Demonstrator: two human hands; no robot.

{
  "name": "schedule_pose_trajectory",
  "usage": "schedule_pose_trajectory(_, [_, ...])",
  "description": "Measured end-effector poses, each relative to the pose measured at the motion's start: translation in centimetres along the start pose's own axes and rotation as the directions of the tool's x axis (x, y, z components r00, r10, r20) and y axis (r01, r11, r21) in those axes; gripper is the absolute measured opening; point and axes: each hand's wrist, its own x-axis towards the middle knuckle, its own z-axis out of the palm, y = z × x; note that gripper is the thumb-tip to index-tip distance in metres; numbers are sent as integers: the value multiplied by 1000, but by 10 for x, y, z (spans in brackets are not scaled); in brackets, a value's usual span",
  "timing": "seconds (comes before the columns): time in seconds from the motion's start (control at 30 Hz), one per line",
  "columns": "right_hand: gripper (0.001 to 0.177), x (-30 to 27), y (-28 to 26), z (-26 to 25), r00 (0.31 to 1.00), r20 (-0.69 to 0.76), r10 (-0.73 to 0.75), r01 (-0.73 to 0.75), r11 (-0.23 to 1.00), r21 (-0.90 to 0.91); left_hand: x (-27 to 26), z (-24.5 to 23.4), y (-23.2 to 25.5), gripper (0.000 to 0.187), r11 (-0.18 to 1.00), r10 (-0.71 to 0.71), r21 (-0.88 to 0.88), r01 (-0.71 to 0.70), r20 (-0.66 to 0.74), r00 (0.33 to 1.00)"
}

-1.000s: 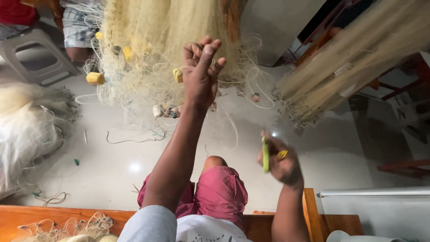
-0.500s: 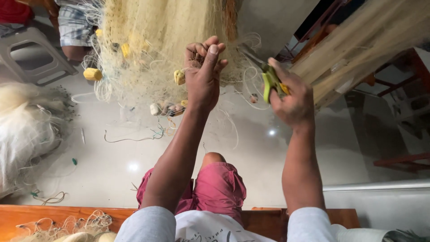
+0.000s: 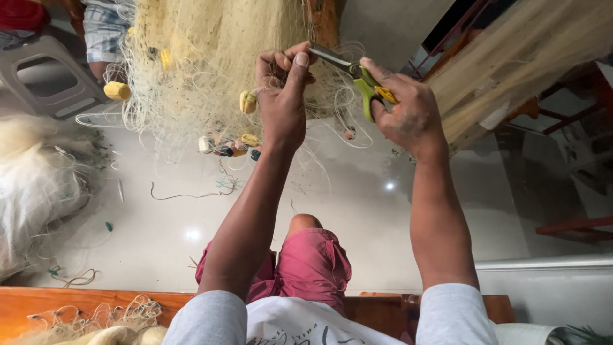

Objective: Repairing a fishing net using a shuttle and scissors

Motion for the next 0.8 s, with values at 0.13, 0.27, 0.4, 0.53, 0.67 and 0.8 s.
schedule_pose_trajectory(0.13, [62, 6, -1, 0, 1000, 10, 18, -18, 999, 35, 3, 2, 7, 21, 998, 20, 66, -20, 1, 1000])
schedule_pose_trajectory(0.27, [61, 8, 3, 4, 1000, 1, 20, -20, 1000, 6, 6, -1, 11, 22, 996, 32, 78, -32, 1, 999])
schedule_pose_trajectory(0.4, [62, 8, 5, 6, 1000, -8, 26, -27, 998, -65, 9, -3, 15, 23, 997, 48, 61, -50, 30, 998])
schedule_pose_trajectory(0.53, [50, 12, 1, 2, 1000, -16, -1, 0, 994, -111, 9, -4, 21, 24, 996, 37, 77, -39, 28, 999])
schedule_pose_trajectory(0.67, [57, 13, -2, -1, 1000, 3, 28, -28, 995, -101, 8, -5, 24, 25, 996, 41, 81, -45, 44, 998])
schedule_pose_trajectory(0.8, [58, 12, -6, -7, 1000, -1, 11, -11, 997, -78, 6, -5, 25, 25, 996, 26, 79, -30, 46, 999])
